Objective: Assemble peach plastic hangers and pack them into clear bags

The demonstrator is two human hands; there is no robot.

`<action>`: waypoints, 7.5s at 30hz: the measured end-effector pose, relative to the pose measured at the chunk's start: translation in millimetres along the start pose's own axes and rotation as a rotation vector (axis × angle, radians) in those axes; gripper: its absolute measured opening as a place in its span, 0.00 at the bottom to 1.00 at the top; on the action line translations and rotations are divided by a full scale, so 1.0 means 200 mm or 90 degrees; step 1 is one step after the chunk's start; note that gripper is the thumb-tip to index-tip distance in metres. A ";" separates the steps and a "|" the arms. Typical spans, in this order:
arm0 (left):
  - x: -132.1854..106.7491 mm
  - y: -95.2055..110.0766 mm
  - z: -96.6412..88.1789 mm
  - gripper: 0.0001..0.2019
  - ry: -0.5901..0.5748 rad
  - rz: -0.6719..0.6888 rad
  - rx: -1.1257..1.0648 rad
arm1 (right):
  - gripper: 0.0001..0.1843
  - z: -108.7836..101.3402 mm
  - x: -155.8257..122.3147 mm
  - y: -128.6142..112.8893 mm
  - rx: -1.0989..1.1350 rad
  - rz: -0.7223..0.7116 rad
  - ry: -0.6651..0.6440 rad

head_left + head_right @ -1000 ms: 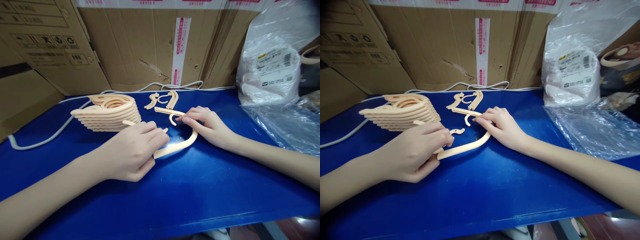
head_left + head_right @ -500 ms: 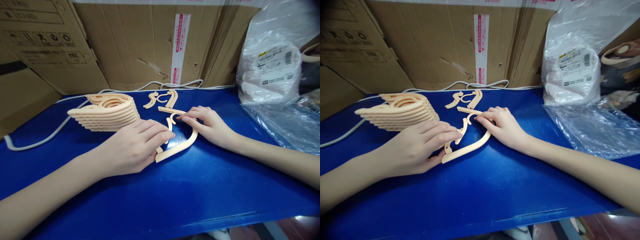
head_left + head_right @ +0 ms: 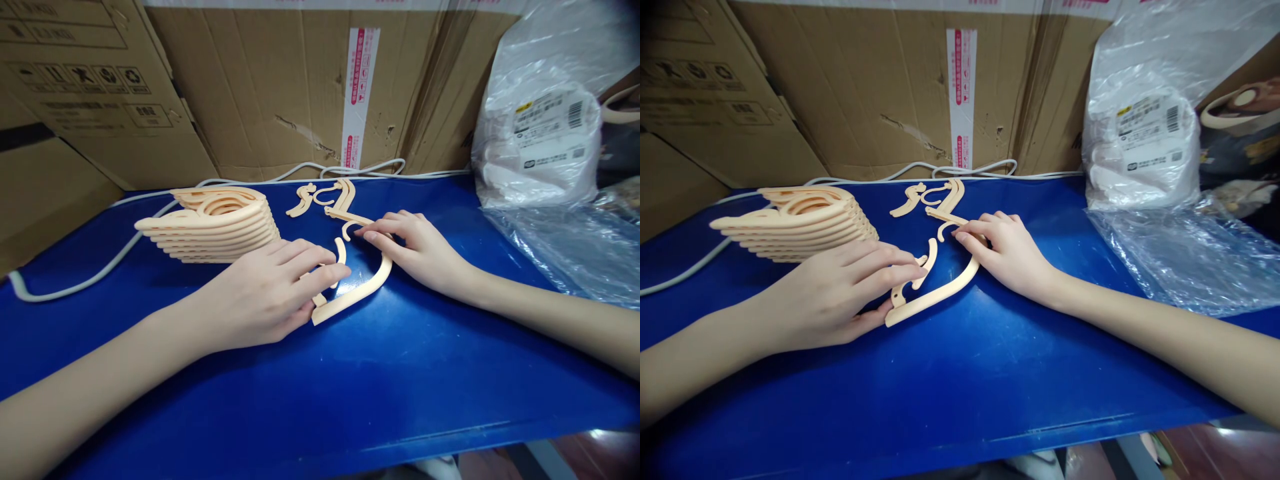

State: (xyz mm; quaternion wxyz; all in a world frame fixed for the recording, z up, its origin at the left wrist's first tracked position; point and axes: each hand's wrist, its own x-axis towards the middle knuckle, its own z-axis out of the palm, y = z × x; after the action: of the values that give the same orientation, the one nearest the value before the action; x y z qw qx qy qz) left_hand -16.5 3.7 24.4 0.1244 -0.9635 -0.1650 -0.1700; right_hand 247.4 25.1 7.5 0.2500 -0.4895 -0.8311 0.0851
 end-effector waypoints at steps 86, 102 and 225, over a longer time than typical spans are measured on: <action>0.02 0.05 -0.01 0.10 -0.004 -0.053 0.000 | 0.12 -0.01 -0.03 -0.04 -0.022 -0.293 -0.048; 0.03 0.10 0.01 0.09 -0.013 -0.005 -0.029 | 0.04 -0.02 -0.05 -0.05 0.127 -0.350 -0.088; 0.03 0.08 0.06 0.09 -0.104 -0.231 -0.236 | 0.15 -0.12 -0.16 -0.05 -0.042 -0.147 -0.109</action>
State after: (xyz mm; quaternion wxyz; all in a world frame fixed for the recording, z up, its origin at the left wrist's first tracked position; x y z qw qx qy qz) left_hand -2.3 -5.8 13.5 -0.1006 -0.9350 -0.3106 -0.1387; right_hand 264.5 -9.2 21.6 0.1702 -0.3894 -0.9025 0.0696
